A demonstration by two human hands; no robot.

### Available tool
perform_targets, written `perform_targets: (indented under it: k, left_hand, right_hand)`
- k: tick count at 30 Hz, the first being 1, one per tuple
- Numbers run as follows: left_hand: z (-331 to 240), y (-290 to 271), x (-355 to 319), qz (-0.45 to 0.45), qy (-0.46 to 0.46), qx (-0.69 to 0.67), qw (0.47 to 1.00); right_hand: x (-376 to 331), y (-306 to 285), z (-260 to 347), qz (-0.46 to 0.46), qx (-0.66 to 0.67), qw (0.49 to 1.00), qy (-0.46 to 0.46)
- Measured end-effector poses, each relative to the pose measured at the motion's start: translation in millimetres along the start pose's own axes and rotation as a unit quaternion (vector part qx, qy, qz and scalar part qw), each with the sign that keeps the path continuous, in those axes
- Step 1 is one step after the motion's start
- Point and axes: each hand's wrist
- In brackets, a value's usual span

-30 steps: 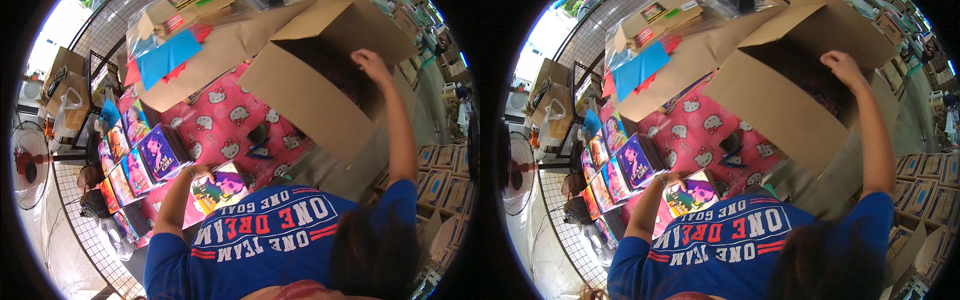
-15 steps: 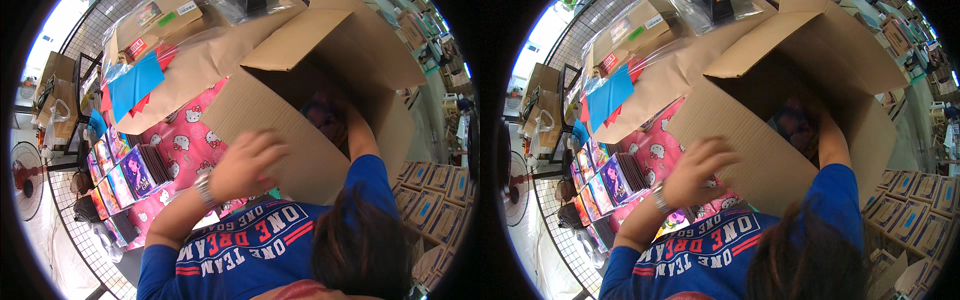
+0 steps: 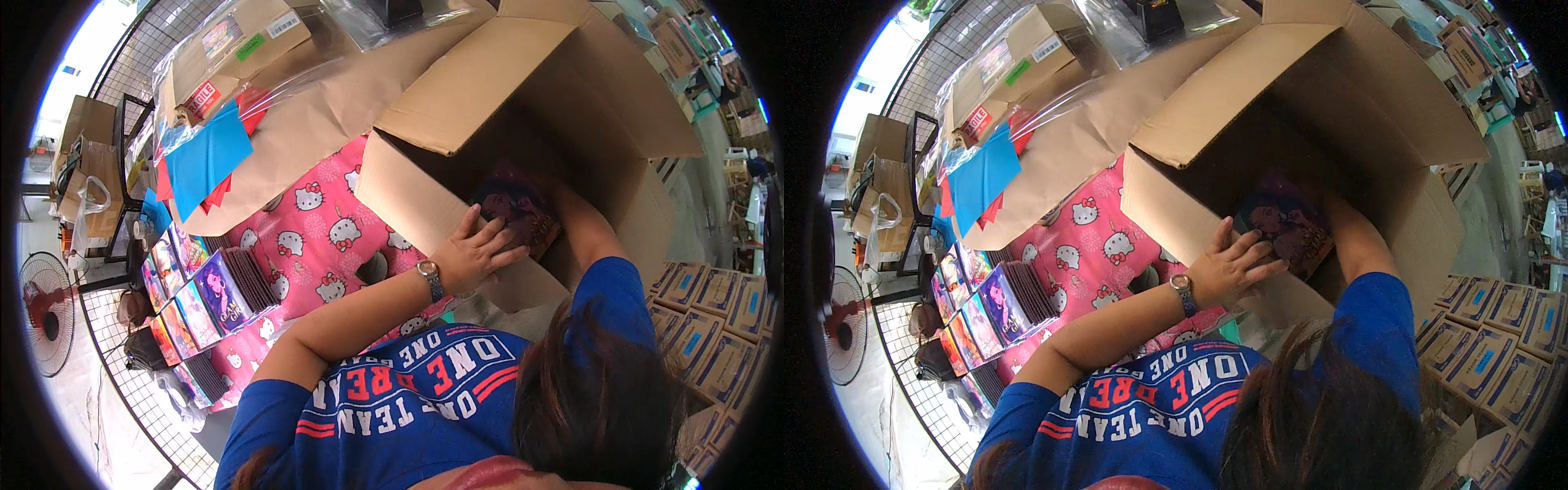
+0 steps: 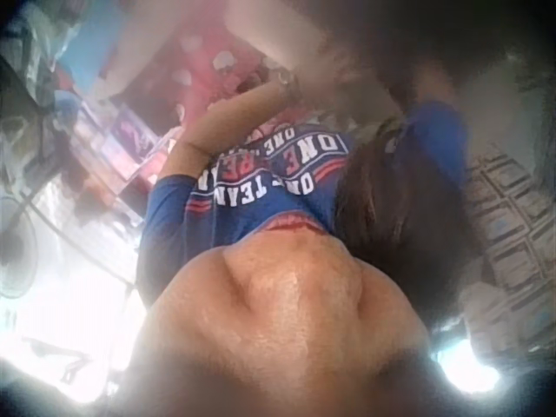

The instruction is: The person threads a plastic spiral coil through the holes of a notebook, uses a pair of blue pliers to cut and crimp the end of the coil, and then stacks the finished notebook.

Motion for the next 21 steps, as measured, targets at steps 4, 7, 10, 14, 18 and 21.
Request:
perform_targets:
  k: [4, 7, 10, 14, 18, 21]
  left_hand:
    - [-1.7, 5.6, -5.1, -0.026, -0.004, 0.011, 1.0]
    - [-2.3, 7.4, -7.3, -0.031, 0.011, 0.018, 0.999]
    - [-1.0, 9.7, -6.1, -0.013, 0.012, -0.015, 1.0]
    - [-1.1, 11.1, -4.0, -0.014, 0.013, 0.002, 1.0]
    - [0.7, 7.2, -1.8, -0.013, 0.02, 0.024, 0.999]
    - [2.5, 6.5, -1.6, -0.016, 0.029, 0.042, 0.999]
  right_hand:
    - [0.1, -0.8, 3.5, 0.027, 0.016, 0.999, 0.004]
    - [-3.0, -4.0, 0.3, 0.051, 0.048, 0.997, 0.008]
    - [-13.5, -18.7, -4.0, 0.093, 0.105, 0.99, 0.004]
    - [-22.6, -32.4, -8.2, 0.152, 0.166, 0.974, 0.013]
    - [-28.0, -27.4, 4.2, 0.116, -0.135, 0.984, 0.01]
    - [-13.8, -20.4, 1.5, 0.132, -0.119, 0.983, 0.049]
Point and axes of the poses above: each hand's wrist, its own x-axis towards the middle knuckle, its own y-axis out of the palm, z = x × y, and after that the axes turned 14 degrees about -y, right-handed
